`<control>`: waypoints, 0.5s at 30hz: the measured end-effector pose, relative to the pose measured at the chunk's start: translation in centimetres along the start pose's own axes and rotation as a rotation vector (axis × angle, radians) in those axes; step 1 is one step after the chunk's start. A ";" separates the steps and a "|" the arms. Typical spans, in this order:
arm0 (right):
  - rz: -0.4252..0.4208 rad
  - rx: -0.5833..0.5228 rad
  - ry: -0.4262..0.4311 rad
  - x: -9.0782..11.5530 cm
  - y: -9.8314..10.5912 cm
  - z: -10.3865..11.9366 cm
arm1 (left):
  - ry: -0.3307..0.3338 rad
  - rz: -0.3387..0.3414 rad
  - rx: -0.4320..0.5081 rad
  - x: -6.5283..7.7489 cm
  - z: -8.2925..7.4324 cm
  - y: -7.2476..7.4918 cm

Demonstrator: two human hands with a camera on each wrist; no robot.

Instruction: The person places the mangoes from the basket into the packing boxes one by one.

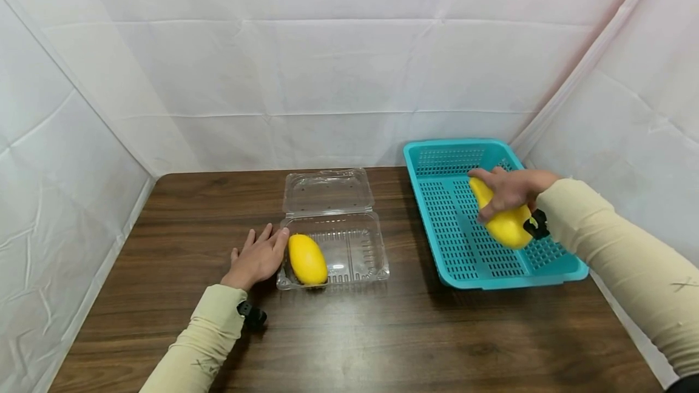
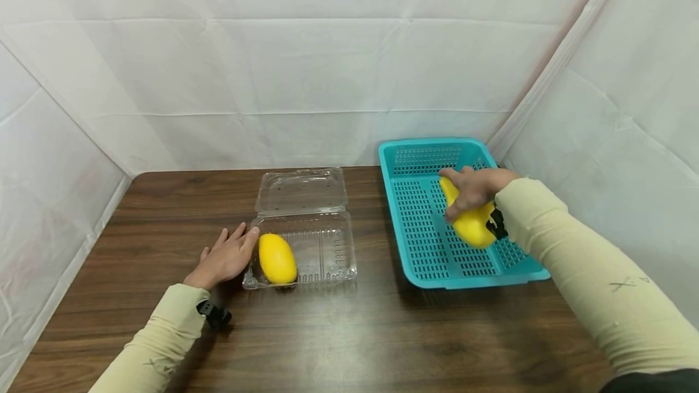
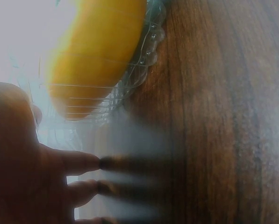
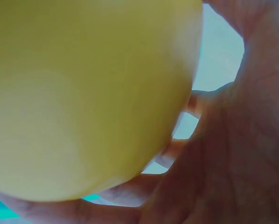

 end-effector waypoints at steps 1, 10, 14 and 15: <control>0.001 0.006 0.001 0.0 0.1 0.1 | 0.000 0.000 0.001 0.0 0.0 0.0; -0.022 0.053 0.041 0.3 0.7 1.0 | -0.004 -0.003 0.008 0.0 0.1 0.0; -0.022 0.042 0.043 0.4 1.0 1.0 | -0.004 0.001 0.013 -0.1 0.1 -0.1; -0.020 0.035 0.040 0.4 1.0 1.1 | -0.004 0.001 0.014 -0.1 0.1 -0.1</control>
Point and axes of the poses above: each hand's wrist, its own x-axis away from the middle knuckle, its own y-axis out of the back of the hand, z = x × y, the point moved 5 cm from there along -x, towards the middle knuckle, and after that the axes turned 9 degrees about y, right-handed, at the moved point
